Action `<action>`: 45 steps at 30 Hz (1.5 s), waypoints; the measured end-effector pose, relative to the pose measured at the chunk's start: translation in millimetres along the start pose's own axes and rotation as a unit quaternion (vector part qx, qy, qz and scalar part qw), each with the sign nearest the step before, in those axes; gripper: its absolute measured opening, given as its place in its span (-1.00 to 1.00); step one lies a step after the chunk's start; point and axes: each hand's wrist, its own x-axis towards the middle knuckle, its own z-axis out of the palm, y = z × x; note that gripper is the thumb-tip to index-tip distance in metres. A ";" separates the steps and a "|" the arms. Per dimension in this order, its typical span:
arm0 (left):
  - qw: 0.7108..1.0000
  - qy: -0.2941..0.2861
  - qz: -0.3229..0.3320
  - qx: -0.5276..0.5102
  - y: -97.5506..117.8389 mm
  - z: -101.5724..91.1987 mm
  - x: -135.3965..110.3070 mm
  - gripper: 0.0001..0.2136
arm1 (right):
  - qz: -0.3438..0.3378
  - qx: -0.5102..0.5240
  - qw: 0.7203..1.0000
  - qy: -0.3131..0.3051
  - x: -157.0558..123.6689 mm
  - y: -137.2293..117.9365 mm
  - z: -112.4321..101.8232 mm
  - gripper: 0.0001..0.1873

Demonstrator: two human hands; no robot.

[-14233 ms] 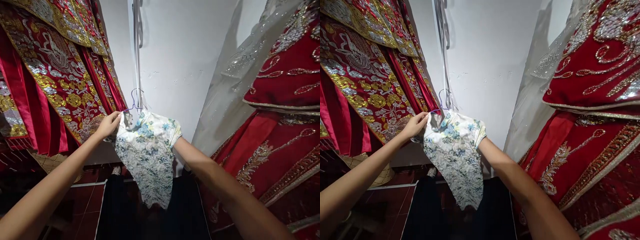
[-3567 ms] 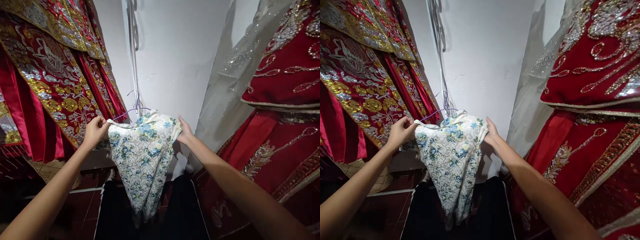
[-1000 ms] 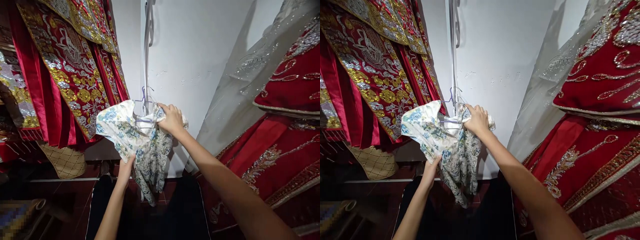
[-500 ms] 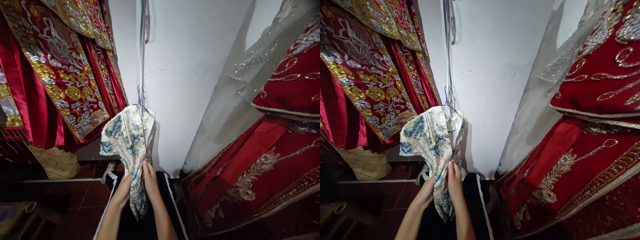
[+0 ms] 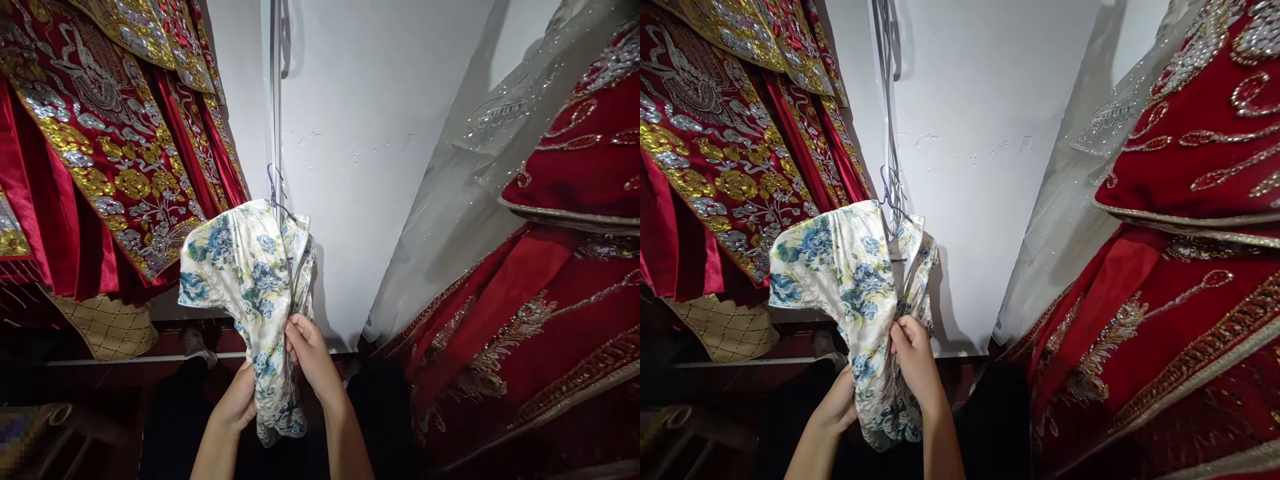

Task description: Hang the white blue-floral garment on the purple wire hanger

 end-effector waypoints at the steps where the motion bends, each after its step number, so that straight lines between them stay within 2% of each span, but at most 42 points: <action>1: 1.000 0.001 0.000 0.002 0.2 -0.3 -1.2 -0.38 | 0.001 0.012 1.000 0.002 0.2 -0.3 1.2 -0.65; 8: 0.999 0.033 0.009 0.000 8.3 -8.8 -3.8 -0.38 | -0.026 -0.023 0.999 0.010 0.7 1.9 11.8 -0.60; 13: 0.999 0.038 0.016 0.016 17.7 -16.7 1.3 -0.45 | -0.021 -0.014 0.999 0.045 -1.8 0.4 7.7 -0.67; 17: 1.000 0.025 -0.003 0.016 14.6 -9.9 -3.2 -0.42 | -0.013 -0.011 0.997 0.078 -2.9 1.9 10.9 -0.65; 21: 1.000 0.006 -0.009 0.014 9.3 0.8 -7.9 -0.43 | -0.036 -0.018 0.998 0.052 -2.8 2.0 15.8 -0.63; 23: 1.000 0.008 0.009 0.028 11.5 -2.6 -4.8 -0.46 | -0.028 -0.004 0.998 0.056 -2.7 1.8 14.5 -0.63; 25: 0.994 0.066 0.066 0.061 17.4 -17.1 3.5 -0.52 | -0.015 0.007 0.997 0.076 -3.1 2.3 10.9 -0.65; 27: 0.965 0.177 0.159 0.110 24.4 -41.6 14.7 -0.57 | -0.010 -0.002 0.996 0.084 -3.9 3.6 7.6 -0.67; 29: 0.913 0.280 0.250 0.162 29.3 -68.6 23.9 -0.58 | -0.003 -0.029 0.998 0.060 -5.2 5.2 7.6 -0.68; 31: 0.867 0.330 0.316 0.200 30.1 -87.0 26.7 -0.58 | 0.003 -0.050 0.998 0.024 -6.9 5.9 12.6 -0.66; 32: 0.848 0.343 0.344 0.212 28.7 -90.1 25.3 -0.58 | 0.006 -0.055 0.998 0.009 -7.9 5.8 16.6 -0.65; 34: 0.819 0.352 0.391 0.228 23.4 -82.9 18.1 -0.61 | 0.005 -0.063 0.998 -0.012 -10.4 4.3 25.3 -0.62; 36: 0.821 0.299 0.405 0.267 16.6 -62.3 9.1 -0.66 | 0.004 -0.079 0.996 -0.033 -13.3 2.1 30.9 -0.60; 39: 0.870 0.102 0.342 0.339 8.4 -27.9 2.0 -0.74 | 0.004 -0.098 0.993 -0.058 -15.9 0.1 27.6 -0.63; 40: 0.880 0.046 0.318 0.348 6.5 -19.5 2.4 -0.75 | 0.003 -0.099 0.993 -0.059 -15.7 -0.2 23.8 -0.64; 41: 0.885 0.014 0.306 0.349 5.0 -13.2 3.8 -0.76 | 0.001 -0.097 0.993 -0.061 -15.0 -0.6 19.5 -0.66; 42: 0.887 0.003 0.305 0.347 3.8 -9.0 5.9 -0.77 | 0.001 -0.091 0.994 -0.065 -13.9 -1.0 15.3 -0.68; 45: 0.875 0.022 0.334 0.350 2.3 -3.6 12.0 -0.80 | 0.004 -0.064 0.994 -0.094 -11.1 -3.1 9.1 -0.69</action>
